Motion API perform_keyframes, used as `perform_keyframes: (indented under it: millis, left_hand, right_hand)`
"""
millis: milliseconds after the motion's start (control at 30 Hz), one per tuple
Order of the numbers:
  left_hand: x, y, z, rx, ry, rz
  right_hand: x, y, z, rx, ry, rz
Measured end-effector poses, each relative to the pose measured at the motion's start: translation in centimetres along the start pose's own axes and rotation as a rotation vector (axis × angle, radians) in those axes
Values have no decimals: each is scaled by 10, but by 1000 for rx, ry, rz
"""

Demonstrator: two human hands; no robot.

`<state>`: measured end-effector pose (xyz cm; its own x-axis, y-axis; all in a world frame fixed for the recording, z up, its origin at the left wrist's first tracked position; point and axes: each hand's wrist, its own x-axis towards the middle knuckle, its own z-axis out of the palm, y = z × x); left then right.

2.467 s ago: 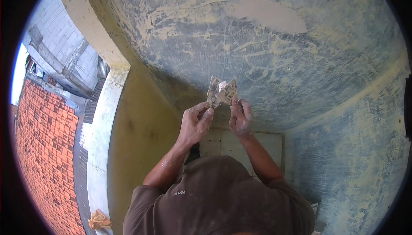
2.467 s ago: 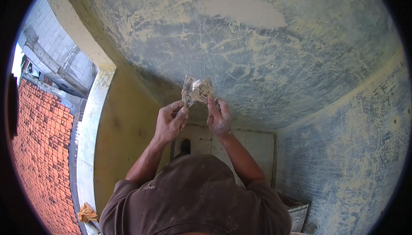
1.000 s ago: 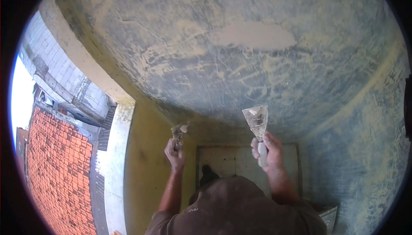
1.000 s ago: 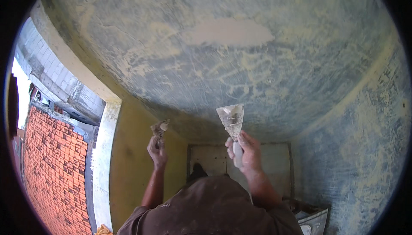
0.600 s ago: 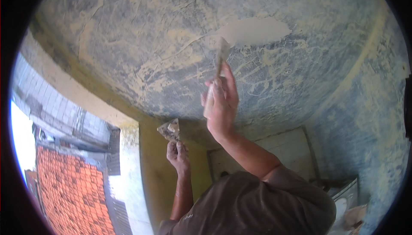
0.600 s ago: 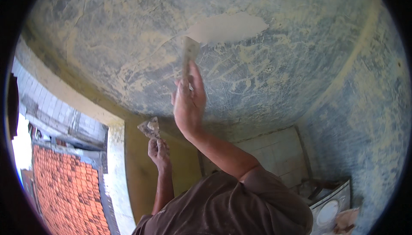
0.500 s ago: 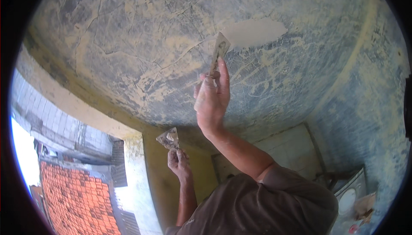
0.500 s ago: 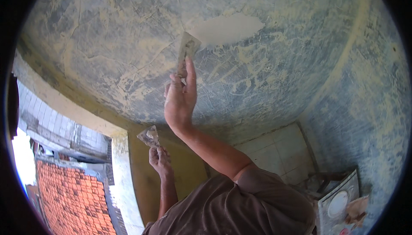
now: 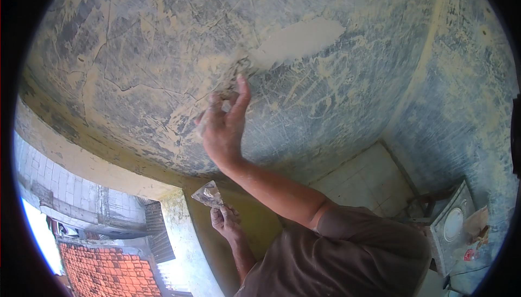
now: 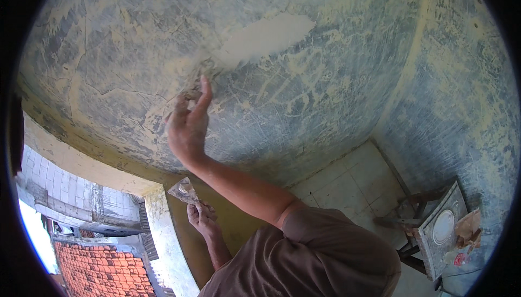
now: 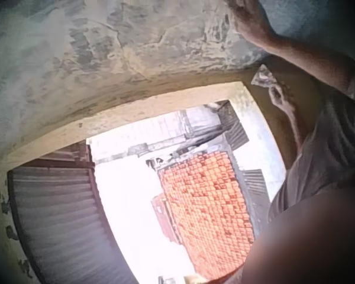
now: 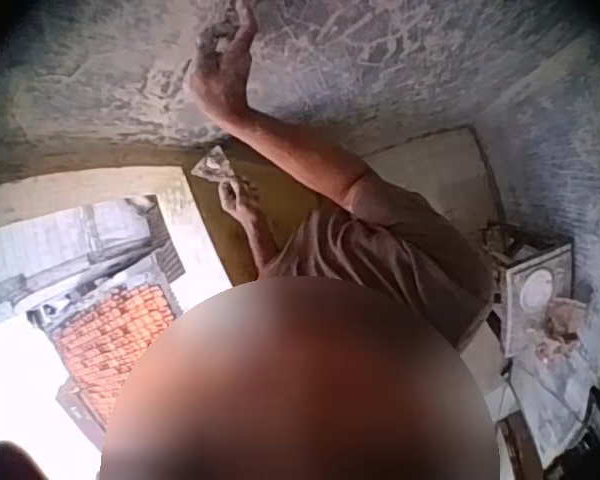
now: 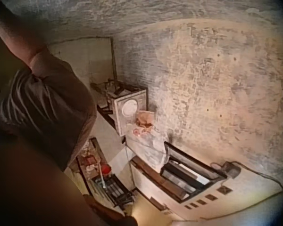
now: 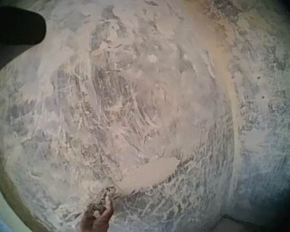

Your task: The person applies plaster compound to a wall surface with putty knives to fill cracks and smooth the texture.

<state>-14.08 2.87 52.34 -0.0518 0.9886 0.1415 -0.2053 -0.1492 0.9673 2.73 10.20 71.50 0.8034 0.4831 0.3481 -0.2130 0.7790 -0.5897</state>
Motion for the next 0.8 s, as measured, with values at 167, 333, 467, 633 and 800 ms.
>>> perform_keyframes:
  millis: [167,333,467,633,800]
  left_hand:
    - [0,-4,-6,-83,-29,14]
    - [-8,-2,0,-87,-20,-22]
    - [-10,-4,-5,-45,-92,-32]
    - [-13,-8,2,-99,-133,-27]
    - [-15,-7,3,-62,-92,-56]
  right_hand:
    - [-35,-5,16,-129,-105,60]
    - [-20,-14,-3,77,-27,-91]
    - [11,-1,-18,-87,2,-160]
    - [31,32,-38,-589,84,-564]
    - [19,28,-36,-649,7,-420]
